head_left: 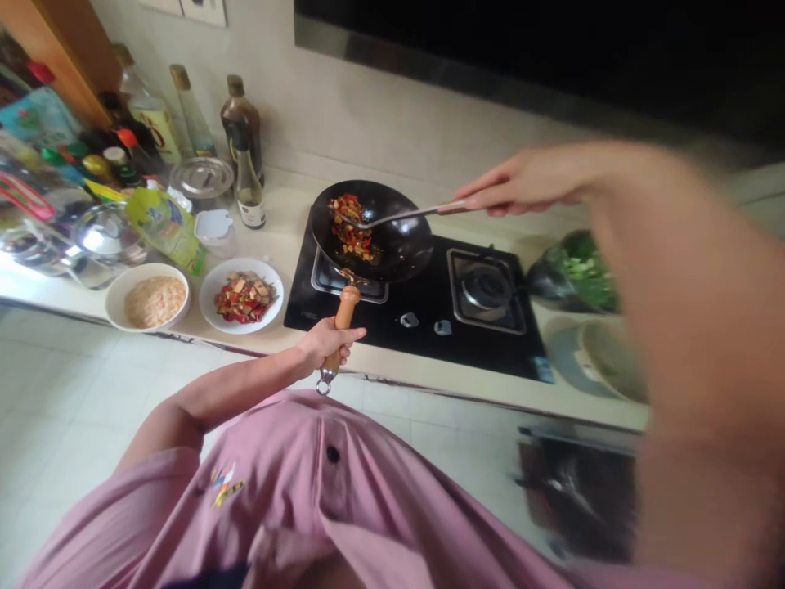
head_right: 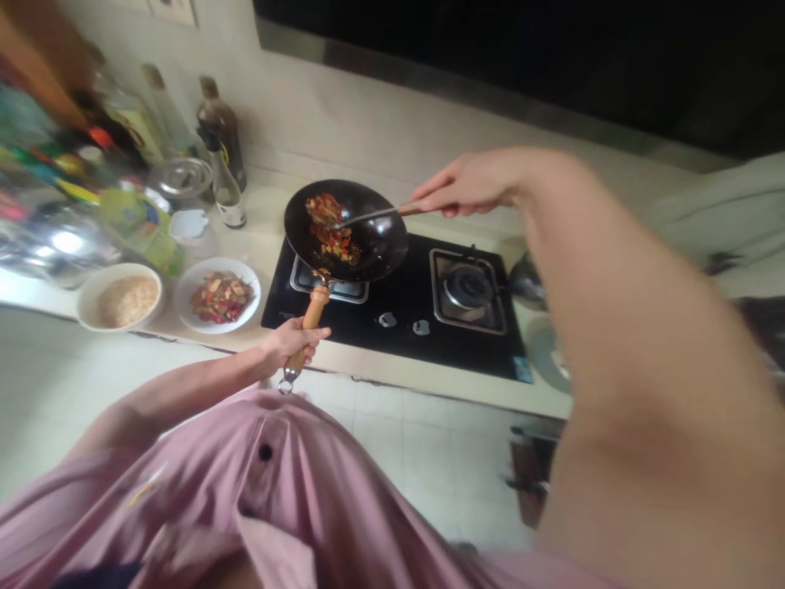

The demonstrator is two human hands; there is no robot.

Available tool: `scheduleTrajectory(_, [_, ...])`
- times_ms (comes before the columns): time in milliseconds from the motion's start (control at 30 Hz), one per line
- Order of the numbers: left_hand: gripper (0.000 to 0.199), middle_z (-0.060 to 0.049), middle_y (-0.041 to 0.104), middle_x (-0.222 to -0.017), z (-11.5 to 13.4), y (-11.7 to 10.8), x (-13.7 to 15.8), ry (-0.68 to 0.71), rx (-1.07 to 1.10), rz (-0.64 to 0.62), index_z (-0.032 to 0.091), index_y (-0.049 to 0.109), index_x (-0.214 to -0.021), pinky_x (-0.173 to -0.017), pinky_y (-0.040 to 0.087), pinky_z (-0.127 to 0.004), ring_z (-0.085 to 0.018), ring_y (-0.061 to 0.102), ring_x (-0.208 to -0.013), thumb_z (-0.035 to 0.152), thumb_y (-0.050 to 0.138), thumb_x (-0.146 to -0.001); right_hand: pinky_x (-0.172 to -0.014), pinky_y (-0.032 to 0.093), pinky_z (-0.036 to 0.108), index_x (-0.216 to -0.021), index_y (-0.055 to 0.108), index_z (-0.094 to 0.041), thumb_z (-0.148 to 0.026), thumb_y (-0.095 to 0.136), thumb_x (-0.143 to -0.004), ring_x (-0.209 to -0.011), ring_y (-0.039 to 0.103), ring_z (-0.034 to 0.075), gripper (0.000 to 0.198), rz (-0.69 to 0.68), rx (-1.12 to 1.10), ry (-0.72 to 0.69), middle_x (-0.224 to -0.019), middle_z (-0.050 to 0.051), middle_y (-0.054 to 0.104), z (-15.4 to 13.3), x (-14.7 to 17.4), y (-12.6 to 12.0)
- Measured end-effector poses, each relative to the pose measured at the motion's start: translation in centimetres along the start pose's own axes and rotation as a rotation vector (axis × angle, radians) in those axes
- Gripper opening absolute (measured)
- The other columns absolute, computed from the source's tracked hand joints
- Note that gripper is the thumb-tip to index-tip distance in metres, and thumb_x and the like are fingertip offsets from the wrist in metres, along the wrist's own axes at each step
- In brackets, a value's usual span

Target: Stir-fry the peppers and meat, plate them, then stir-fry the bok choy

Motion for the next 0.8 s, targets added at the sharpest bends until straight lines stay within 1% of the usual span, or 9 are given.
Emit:
scheduleTrajectory(100, [0.041,0.009,0.044,-0.052,0.2,-0.1,0.1,-0.004,-0.002,0.006,0.019,0.041,-0.081,-0.039,0.036,-0.019,-0.004,0.039,-0.038,0.031,0.080,-0.073,-0.079,0.041,0.023,-0.125,0.065,-0.027,-0.036,0.063,-0.086,-0.069,0.056,0.002,0.041,-0.118,0.106,0.098,-0.100,0.000,0.070,0.9,0.9,0.0])
scheduleTrajectory(200, [0.040,0.008,0.044,-0.052,0.1,-0.2,-0.1,0.001,-0.010,0.010,0.019,0.041,-0.081,-0.038,0.037,-0.019,-0.005,0.039,-0.038,0.029,0.079,-0.074,-0.081,0.042,0.025,-0.119,0.069,-0.027,-0.030,0.066,-0.084,-0.073,0.061,0.006,0.035,-0.141,0.213,0.108,-0.102,0.000,0.070,1.4,1.4,0.0])
scheduleTrajectory(333, [0.041,0.008,0.044,-0.051,0.0,-0.3,-0.2,-0.002,-0.022,0.007,0.019,0.041,-0.081,-0.038,0.037,-0.019,-0.005,0.039,-0.038,0.030,0.080,-0.073,-0.085,0.046,0.032,-0.110,0.074,-0.026,-0.025,0.070,-0.081,-0.085,0.063,0.016,0.029,-0.130,0.195,0.077,-0.103,0.003,0.071,1.0,1.6,1.0])
scheduleTrajectory(400, [0.039,0.009,0.043,-0.050,0.0,-0.3,-0.1,-0.011,-0.028,0.010,0.019,0.041,-0.080,-0.038,0.036,-0.019,-0.005,0.039,-0.038,0.029,0.079,-0.074,-0.089,0.046,0.035,-0.111,0.074,-0.028,-0.027,0.068,-0.083,-0.094,0.062,0.021,0.029,-0.084,0.146,0.059,-0.111,0.003,0.069,0.0,1.6,3.0])
scheduleTrajectory(500, [0.039,0.009,0.043,-0.051,0.1,-0.2,-0.1,-0.018,-0.034,0.013,0.020,0.042,-0.080,-0.038,0.036,-0.019,-0.005,0.038,-0.037,0.030,0.079,-0.073,-0.089,0.047,0.038,-0.127,0.065,-0.033,-0.035,0.053,-0.091,-0.103,0.060,0.024,0.037,0.019,0.099,0.020,-0.124,0.001,0.063,-1.8,1.6,7.9])
scheduleTrajectory(567, [0.041,0.009,0.043,-0.051,0.1,-0.2,-0.1,-0.012,-0.032,0.012,0.020,0.041,-0.079,-0.038,0.037,-0.019,-0.005,0.039,-0.037,0.031,0.080,-0.072,-0.084,0.049,0.039,-0.129,0.062,-0.037,-0.039,0.045,-0.093,-0.102,0.061,0.027,0.040,0.143,0.050,0.039,-0.119,0.004,0.065,-2.8,1.7,11.6])
scheduleTrajectory(633, [0.041,0.009,0.042,-0.050,0.1,-0.2,-0.2,-0.009,-0.033,0.013,0.020,0.041,-0.078,-0.038,0.037,-0.019,-0.005,0.039,-0.038,0.031,0.080,-0.072,-0.081,0.049,0.039,-0.130,0.061,-0.038,-0.041,0.042,-0.093,-0.099,0.063,0.027,0.041,0.191,-0.005,0.054,-0.114,0.006,0.067,-3.4,2.0,14.8])
scheduleTrajectory(700, [0.041,0.009,0.042,-0.049,0.0,-0.2,-0.3,-0.013,-0.044,0.018,0.020,0.041,-0.078,-0.038,0.037,-0.019,-0.005,0.039,-0.038,0.030,0.080,-0.072,-0.081,0.049,0.037,-0.130,0.060,-0.037,-0.041,0.044,-0.091,-0.097,0.064,0.027,0.042,0.186,-0.051,0.059,-0.112,0.006,0.067,-3.7,2.2,16.8])
scheduleTrajectory(800, [0.038,0.009,0.042,-0.048,0.1,-0.5,-0.4,-0.002,-0.070,0.035,0.020,0.042,-0.078,-0.038,0.037,-0.019,-0.006,0.039,-0.038,0.028,0.079,-0.073,-0.081,0.048,0.035,-0.132,0.058,-0.035,-0.037,0.046,-0.089,-0.098,0.063,0.026,0.045,0.159,-0.119,0.039,-0.113,0.006,0.067,-4.2,2.4,18.0])
Point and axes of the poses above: each hand's wrist, its own x-axis away from the middle knuckle, its own y-axis out of the palm, z = x × y, the point moved 1 cm from there along -x, towards the middle knuckle
